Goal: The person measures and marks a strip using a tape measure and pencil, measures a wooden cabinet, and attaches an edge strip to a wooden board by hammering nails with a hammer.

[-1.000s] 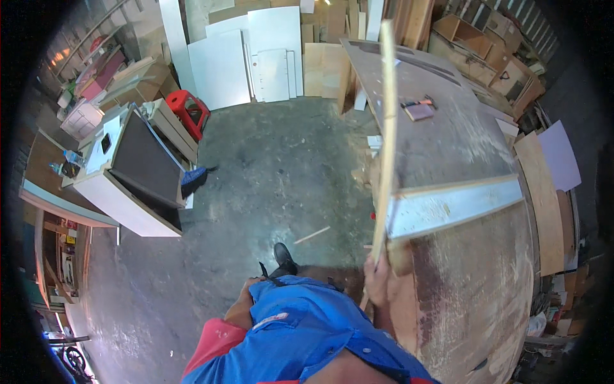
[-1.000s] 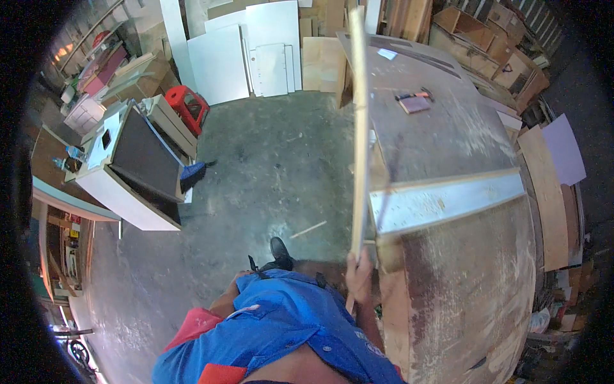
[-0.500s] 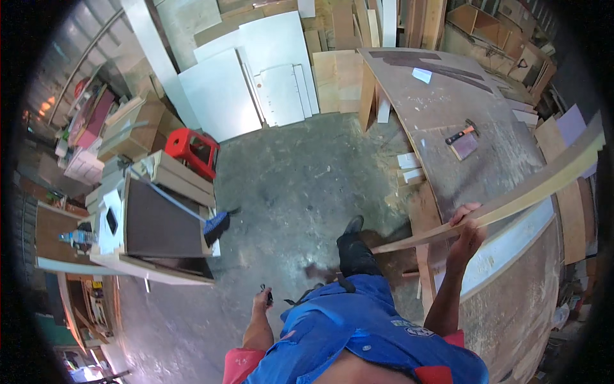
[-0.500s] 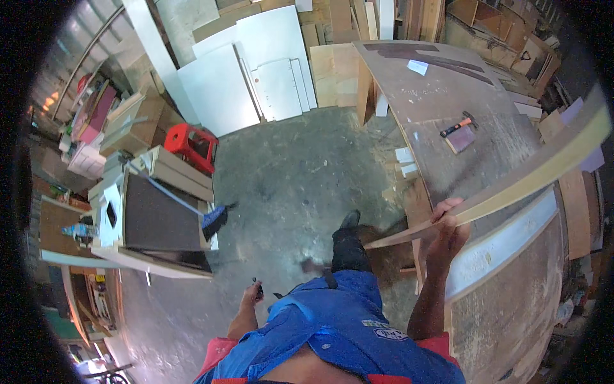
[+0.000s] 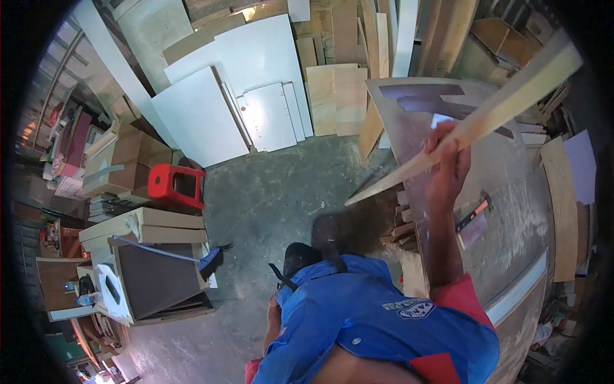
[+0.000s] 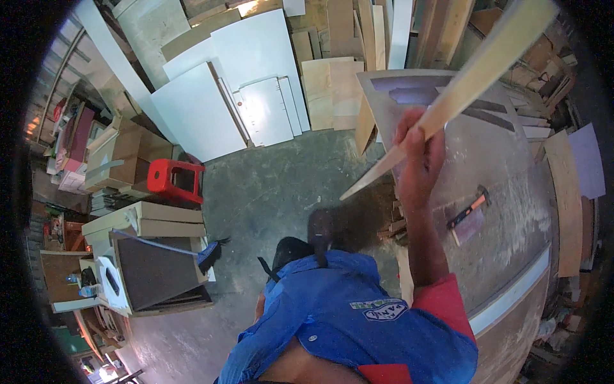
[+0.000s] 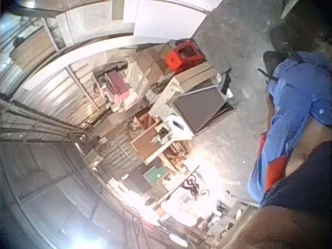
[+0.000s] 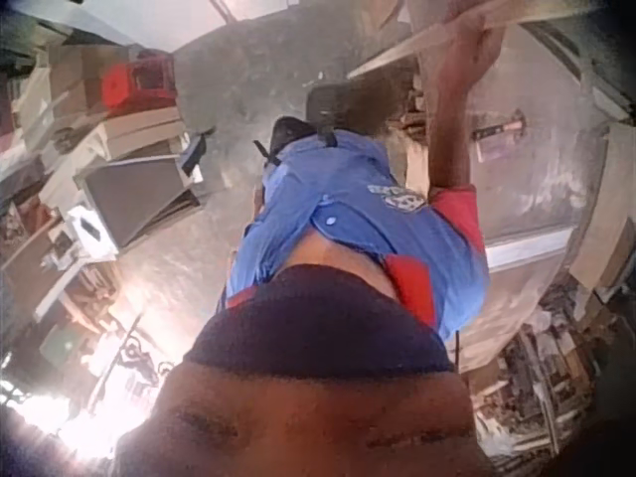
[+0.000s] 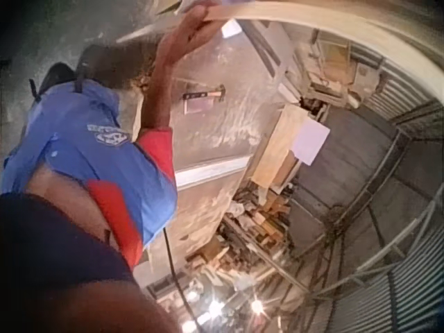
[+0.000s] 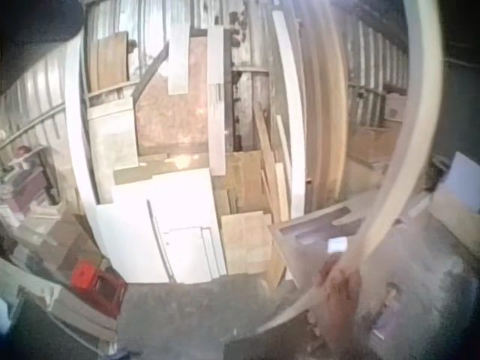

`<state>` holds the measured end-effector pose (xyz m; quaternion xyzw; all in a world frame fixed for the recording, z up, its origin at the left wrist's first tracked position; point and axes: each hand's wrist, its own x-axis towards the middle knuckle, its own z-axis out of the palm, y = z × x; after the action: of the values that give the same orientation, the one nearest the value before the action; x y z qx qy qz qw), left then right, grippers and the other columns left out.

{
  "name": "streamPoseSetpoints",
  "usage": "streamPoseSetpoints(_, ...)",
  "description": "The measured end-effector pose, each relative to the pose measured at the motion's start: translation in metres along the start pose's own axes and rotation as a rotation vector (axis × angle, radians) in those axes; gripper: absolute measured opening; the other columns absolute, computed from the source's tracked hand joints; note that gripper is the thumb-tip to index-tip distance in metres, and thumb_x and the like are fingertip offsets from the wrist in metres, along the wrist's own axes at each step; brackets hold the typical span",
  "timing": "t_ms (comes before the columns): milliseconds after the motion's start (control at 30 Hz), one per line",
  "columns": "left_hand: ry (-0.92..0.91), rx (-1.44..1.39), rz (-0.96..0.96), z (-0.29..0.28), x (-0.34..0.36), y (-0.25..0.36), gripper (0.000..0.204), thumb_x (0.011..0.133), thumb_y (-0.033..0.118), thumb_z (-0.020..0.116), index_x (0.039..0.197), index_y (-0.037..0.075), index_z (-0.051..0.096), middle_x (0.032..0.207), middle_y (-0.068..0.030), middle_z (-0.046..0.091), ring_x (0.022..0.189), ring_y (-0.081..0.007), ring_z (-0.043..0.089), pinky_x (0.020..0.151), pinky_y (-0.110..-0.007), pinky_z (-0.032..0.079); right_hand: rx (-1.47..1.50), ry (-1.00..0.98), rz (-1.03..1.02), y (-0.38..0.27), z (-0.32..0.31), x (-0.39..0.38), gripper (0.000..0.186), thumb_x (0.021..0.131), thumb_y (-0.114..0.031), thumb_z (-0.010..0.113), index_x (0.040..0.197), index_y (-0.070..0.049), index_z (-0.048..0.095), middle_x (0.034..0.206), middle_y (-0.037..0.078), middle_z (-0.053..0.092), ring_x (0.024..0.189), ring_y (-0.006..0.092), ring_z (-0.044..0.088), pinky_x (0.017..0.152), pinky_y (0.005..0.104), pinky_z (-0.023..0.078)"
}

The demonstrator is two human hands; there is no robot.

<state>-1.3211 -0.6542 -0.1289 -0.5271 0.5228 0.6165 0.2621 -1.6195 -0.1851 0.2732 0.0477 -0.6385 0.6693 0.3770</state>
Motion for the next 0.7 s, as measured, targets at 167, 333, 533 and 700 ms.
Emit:
streamPoseSetpoints(167,-0.036,0.036,-0.041,0.059,0.051,0.088,0.036,0.079,0.042,0.073,0.079,0.009,0.060,0.061,-0.0062,0.054,0.051,-0.0203,0.057,0.049,-0.036,0.052,0.065,-0.103,-0.184,0.056,0.066,0.142,0.033,0.102,-0.031,0.049,0.114,0.000,0.053,0.080,0.002,0.050,0.071,0.0099,0.046,0.065,0.0259,0.040)
streamPoseSetpoints(333,-0.066,0.140,-0.074,0.100,0.121,0.213,0.036,0.079,0.043,0.074,0.079,0.009,0.061,0.061,-0.0063,0.055,0.051,-0.0204,0.058,0.047,-0.035,0.051,0.073,-0.088,-0.183,0.105,0.123,0.260,0.032,0.104,-0.030,0.044,0.112,0.001,0.052,0.077,0.004,0.049,0.069,0.0112,0.045,0.063,0.0267,0.039)
streamPoseSetpoints(533,0.112,0.344,-0.020,0.163,0.198,0.429,0.037,0.079,0.043,0.074,0.079,0.008,0.061,0.061,-0.0064,0.056,0.050,-0.0206,0.059,0.043,-0.034,0.050,-0.105,-0.086,-0.252,0.201,0.153,0.404,0.030,0.105,-0.029,0.045,0.109,-0.001,0.052,0.077,0.004,0.048,0.068,0.0113,0.046,0.062,0.0256,0.039)
streamPoseSetpoints(700,0.176,0.214,0.355,0.256,0.202,0.606,0.039,0.080,0.043,0.074,0.083,0.006,0.061,0.067,-0.0062,0.058,0.049,-0.0193,0.058,0.042,-0.033,0.048,-0.391,0.045,-0.262,0.310,0.142,0.508,0.029,0.103,-0.033,0.050,0.101,-0.005,0.055,0.076,0.002,0.050,0.066,0.0070,0.045,0.059,0.0227,0.037)
